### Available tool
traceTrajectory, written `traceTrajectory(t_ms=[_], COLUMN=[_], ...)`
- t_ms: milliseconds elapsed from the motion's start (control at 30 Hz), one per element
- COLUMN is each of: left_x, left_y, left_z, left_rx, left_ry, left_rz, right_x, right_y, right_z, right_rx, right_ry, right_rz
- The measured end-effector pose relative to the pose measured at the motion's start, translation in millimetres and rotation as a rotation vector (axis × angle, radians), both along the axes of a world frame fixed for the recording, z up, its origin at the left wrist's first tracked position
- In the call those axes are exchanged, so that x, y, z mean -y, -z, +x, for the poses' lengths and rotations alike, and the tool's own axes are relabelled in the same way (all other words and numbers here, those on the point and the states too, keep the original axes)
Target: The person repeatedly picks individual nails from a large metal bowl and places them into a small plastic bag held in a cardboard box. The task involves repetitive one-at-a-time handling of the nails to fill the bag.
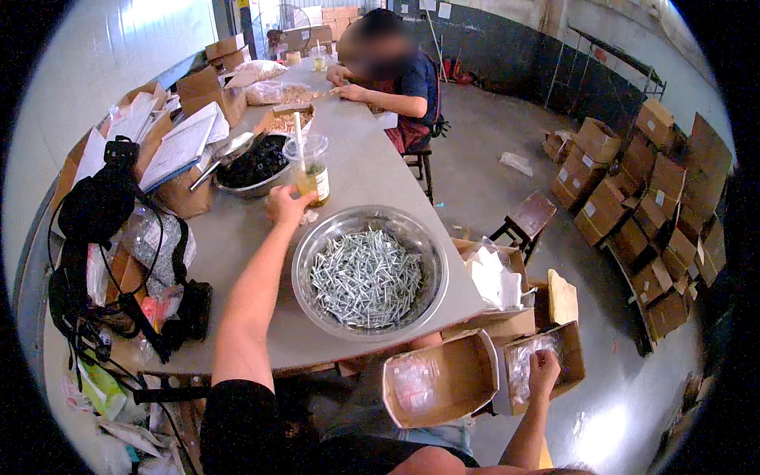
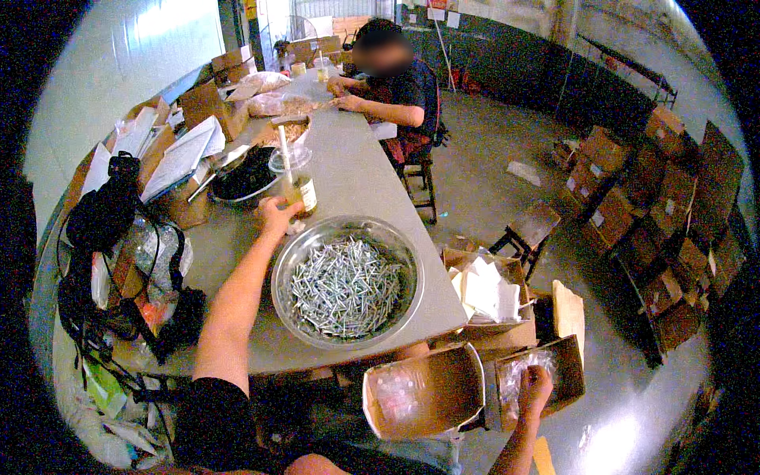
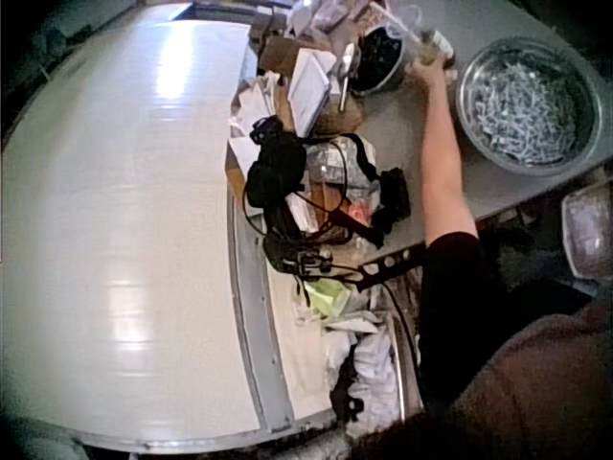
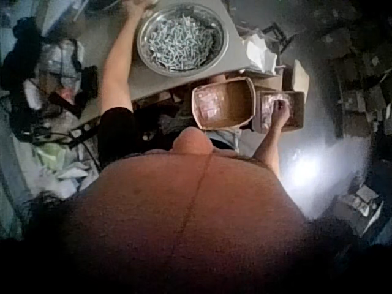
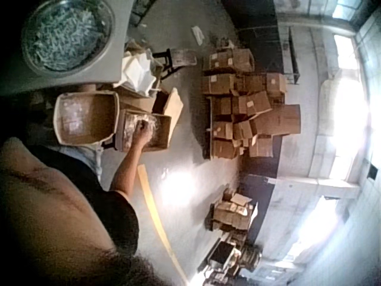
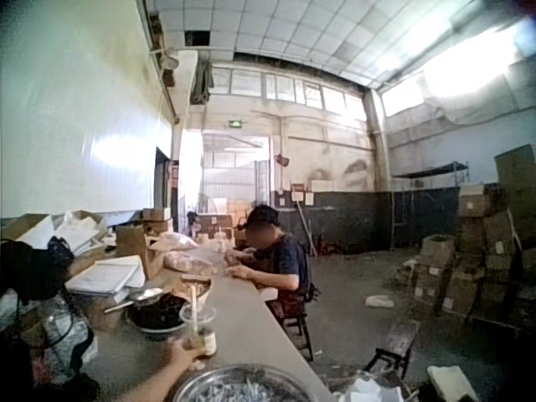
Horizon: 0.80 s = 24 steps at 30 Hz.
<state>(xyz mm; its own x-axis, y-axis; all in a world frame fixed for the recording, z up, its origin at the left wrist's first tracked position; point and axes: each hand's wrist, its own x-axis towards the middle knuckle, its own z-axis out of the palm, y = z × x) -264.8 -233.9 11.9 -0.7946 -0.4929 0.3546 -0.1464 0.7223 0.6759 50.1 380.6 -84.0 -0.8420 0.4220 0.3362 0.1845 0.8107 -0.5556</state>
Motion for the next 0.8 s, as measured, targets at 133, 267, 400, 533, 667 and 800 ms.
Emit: traceTrajectory(t_ms=[133,267,400,533,667,800], left_x=[-3,-18,-67,-153,-212,-250], left_y=[-17,-57,-101,-134,-145,-127], left_z=[22,65,124,176,224,245], left_rx=[-0.289,-0.381,-0.252,-0.495,-0.072,-0.066], left_ry=[0.118,0.281,0.396,0.886,1.2,1.371], left_rz=[0.222,0.389,0.549,-0.065,0.212,0.416], right_x=[-4,28,90,149,197,220], right_y=[-7,-40,-90,-137,-175,-189], right_z=[0,-18,-33,-44,-51,-53], right_rx=[-0.095,-0.101,-0.253,-0.41,-0.635,-0.771], right_ry=[-0.062,-0.094,-0.258,-0.369,-0.62,-0.621], right_rz=[0.037,0.108,-0.197,-0.539,-0.707,-0.688])
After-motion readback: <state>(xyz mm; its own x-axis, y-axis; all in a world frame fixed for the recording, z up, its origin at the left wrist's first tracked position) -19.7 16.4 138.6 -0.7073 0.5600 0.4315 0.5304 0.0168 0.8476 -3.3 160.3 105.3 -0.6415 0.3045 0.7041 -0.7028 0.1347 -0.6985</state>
